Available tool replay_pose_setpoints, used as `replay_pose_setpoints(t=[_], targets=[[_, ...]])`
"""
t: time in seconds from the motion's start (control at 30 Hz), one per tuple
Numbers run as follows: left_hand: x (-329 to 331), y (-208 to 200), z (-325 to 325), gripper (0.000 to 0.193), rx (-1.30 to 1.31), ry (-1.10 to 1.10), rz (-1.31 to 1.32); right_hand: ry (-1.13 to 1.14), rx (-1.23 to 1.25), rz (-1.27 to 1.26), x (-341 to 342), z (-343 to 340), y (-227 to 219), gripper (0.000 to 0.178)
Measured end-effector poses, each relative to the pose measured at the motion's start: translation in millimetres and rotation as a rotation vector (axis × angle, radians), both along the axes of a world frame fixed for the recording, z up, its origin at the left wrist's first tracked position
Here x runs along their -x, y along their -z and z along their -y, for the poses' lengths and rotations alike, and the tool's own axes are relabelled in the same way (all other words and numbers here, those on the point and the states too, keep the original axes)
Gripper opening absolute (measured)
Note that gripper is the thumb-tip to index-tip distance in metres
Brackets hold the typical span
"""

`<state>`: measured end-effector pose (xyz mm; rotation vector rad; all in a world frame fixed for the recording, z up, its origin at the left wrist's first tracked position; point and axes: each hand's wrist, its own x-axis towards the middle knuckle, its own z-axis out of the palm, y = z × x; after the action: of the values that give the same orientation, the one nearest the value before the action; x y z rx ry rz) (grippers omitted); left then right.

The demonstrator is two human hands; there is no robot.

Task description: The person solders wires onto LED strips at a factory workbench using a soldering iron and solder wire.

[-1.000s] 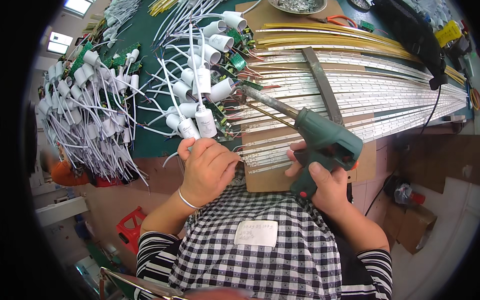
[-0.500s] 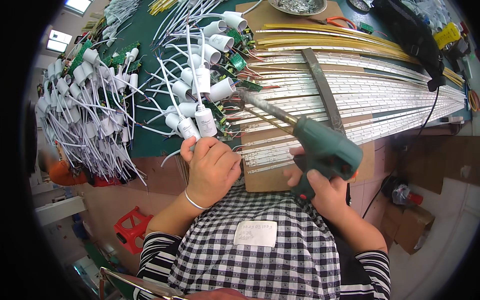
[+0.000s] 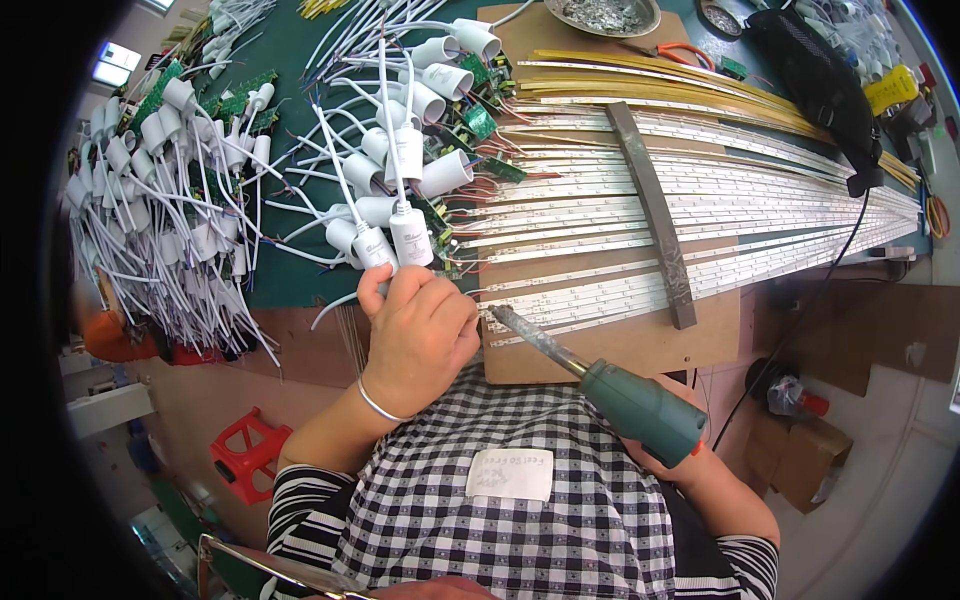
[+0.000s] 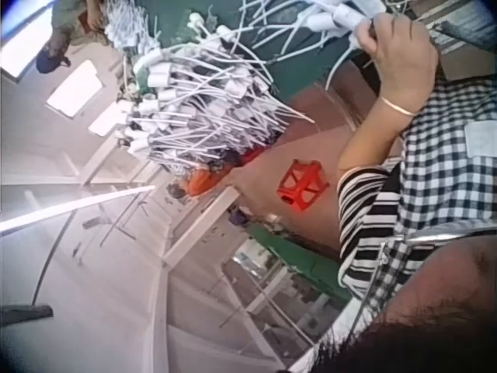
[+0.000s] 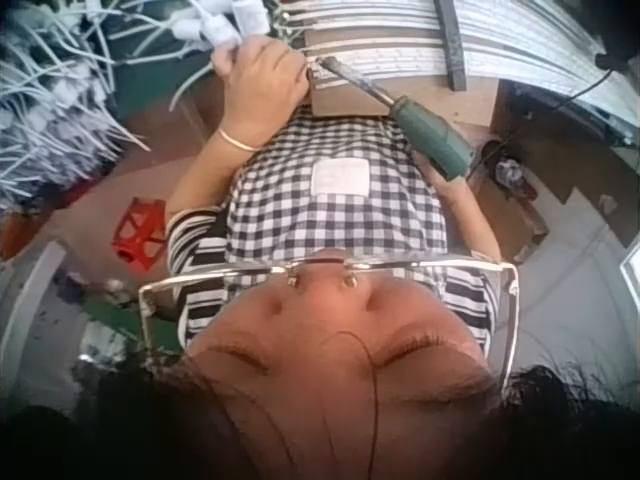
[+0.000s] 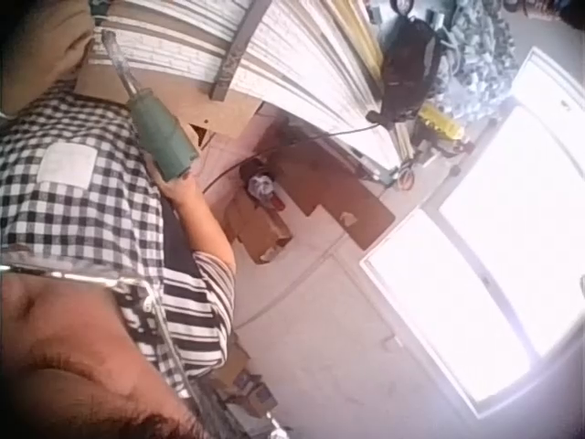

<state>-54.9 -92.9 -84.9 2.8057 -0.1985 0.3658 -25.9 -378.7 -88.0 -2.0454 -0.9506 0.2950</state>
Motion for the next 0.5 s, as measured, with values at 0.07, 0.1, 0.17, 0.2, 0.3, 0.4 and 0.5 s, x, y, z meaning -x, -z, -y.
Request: replay_pose_setpoints(t=[0.07, 0.1, 0.17, 0.2, 0.3, 0.4, 0.5], targets=[[-0.6, -0.5, 0.5, 0.012, -0.003, -0.001, -0.004, 0.083, -0.017, -0.099, 1.8, -4.7, -3.6, 0.015], [-0.7, -1.0, 0.5, 0.012, -0.004, -0.002, -0.007, 0.082, -0.017, -0.099, 2.4, -3.5, -2.2, 0.015], [-0.9, -1.9, 0.4, 0.011, -0.009, -0.003, -0.010, 0.074, -0.018, -0.154, 4.0, -0.3, 2.7, 0.016], [-0.9, -2.0, 0.4, 0.011, -0.014, -0.003, -0.014, 0.074, -0.017, -0.155, 4.9, -0.3, 2.9, 0.016], [-0.9, -2.1, 0.4, 0.011, -0.017, -0.003, -0.014, 0.109, -0.028, -0.178, 5.4, -1.9, 2.2, 0.018], [-0.8, -2.6, 0.4, 0.010, -0.018, -0.006, -0.018, 0.076, -0.015, -0.149, 2.8, -1.9, -0.6, 0.018], [-0.7, -2.2, -0.1, 0.010, -0.023, -0.008, -0.021, -0.005, 0.055, -0.188, 1.7, 2.8, -0.3, 0.026]])
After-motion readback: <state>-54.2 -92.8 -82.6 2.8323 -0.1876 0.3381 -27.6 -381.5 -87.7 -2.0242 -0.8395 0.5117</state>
